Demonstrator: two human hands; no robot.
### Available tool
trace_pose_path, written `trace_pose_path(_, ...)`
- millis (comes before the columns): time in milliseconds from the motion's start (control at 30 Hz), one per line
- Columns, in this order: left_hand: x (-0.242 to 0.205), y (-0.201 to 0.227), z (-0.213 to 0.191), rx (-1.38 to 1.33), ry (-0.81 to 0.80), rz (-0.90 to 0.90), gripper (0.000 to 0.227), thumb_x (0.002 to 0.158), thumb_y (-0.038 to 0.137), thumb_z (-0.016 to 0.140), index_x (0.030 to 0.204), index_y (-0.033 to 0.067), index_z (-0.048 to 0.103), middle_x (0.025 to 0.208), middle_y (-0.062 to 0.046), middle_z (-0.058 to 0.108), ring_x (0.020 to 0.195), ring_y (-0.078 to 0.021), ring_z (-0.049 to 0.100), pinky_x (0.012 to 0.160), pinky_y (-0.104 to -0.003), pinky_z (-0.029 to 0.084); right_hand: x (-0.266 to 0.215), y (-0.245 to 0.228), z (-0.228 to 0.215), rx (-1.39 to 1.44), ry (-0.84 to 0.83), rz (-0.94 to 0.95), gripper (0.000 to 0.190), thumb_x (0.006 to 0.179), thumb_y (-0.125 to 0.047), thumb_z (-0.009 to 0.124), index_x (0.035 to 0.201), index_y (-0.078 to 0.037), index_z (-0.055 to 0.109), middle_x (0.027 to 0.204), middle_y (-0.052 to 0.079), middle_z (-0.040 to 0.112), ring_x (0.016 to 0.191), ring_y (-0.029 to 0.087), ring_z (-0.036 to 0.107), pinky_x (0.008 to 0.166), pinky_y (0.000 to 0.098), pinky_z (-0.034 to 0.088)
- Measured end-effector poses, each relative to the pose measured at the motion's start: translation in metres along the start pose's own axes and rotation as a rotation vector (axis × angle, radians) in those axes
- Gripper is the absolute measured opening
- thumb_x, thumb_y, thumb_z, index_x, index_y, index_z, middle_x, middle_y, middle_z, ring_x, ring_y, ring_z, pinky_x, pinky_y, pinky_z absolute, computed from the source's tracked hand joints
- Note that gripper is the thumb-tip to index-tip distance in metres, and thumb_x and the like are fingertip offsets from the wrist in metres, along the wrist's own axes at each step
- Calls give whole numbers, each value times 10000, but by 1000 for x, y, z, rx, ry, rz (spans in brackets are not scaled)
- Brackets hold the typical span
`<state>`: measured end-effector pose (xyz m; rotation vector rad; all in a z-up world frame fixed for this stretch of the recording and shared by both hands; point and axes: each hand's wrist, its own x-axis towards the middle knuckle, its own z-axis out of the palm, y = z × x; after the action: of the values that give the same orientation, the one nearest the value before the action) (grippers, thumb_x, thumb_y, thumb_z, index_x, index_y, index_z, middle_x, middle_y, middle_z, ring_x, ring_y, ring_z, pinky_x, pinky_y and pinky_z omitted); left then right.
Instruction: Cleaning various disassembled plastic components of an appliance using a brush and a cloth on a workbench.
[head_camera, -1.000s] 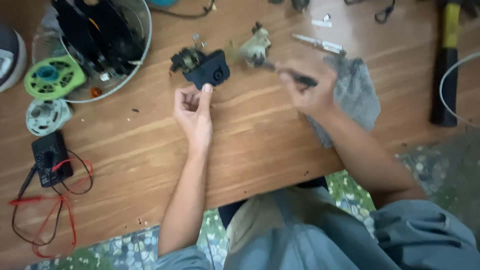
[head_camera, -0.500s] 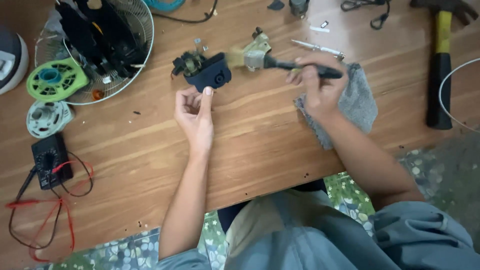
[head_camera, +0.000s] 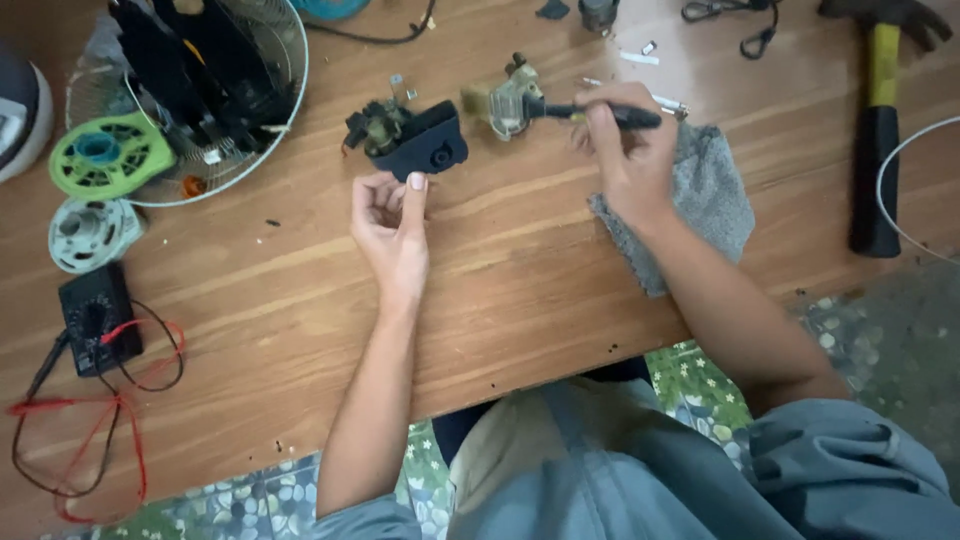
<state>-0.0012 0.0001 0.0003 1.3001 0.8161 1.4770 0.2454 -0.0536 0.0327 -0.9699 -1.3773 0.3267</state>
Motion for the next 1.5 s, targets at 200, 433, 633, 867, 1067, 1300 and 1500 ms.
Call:
trace_pose_path(200,1,-8,-3,-23,23,7,204,986,86,691,1080,72,511,857,24,534,740,-46,482,690,-181,420,2,20,-5,130,-39,-51,128,1127,-109,524,1196,-28,595,849,115,645,654,180,659,557,237,536)
trace_pose_path(433,3,-10,-6,-46,59,-22,236,972,98,709,1066,59,497,887,-20,580,735,-53,514,691,-185,440,-2,7,-5,214,-96,71,160,1140,-176,502,1208,-38,547,853,116,637,686,197,668,613,255,539)
trace_pose_path(633,-1,-2,3,67,39,-25,199,963,95,722,1012,48,535,794,4,573,667,-41,483,633,-175,421,1,10,-3,-18,62,-22,98,1107,4,512,1172,24,582,861,152,653,680,209,657,594,268,553)
trace_pose_path(867,2,-7,0,26,45,-43,183,975,100,697,1022,37,532,842,-57,625,678,-88,580,638,-212,484,-6,11,1,165,-40,0,116,1091,-48,537,1194,-9,572,1130,161,655,719,191,660,629,253,550)
trace_pose_path(1067,3,-16,3,101,98,-15,174,964,132,759,995,60,604,713,-62,639,599,-99,644,535,-202,511,-4,14,-1,-7,45,-180,161,1073,-44,580,1058,92,664,870,193,664,670,262,712,597,345,575)
trace_pose_path(1300,3,-31,-3,72,145,-44,177,960,131,764,1004,58,609,773,-45,629,645,-93,650,555,-211,518,-10,23,1,22,67,-216,178,1064,-73,582,1044,90,650,948,207,663,634,253,698,568,351,581)
trace_pose_path(1500,6,-37,-2,155,154,-84,176,950,141,777,999,75,621,762,-24,633,640,-81,637,597,-211,486,-9,8,6,86,-2,-143,154,1006,-29,613,1010,98,700,799,180,694,571,236,704,552,328,563)
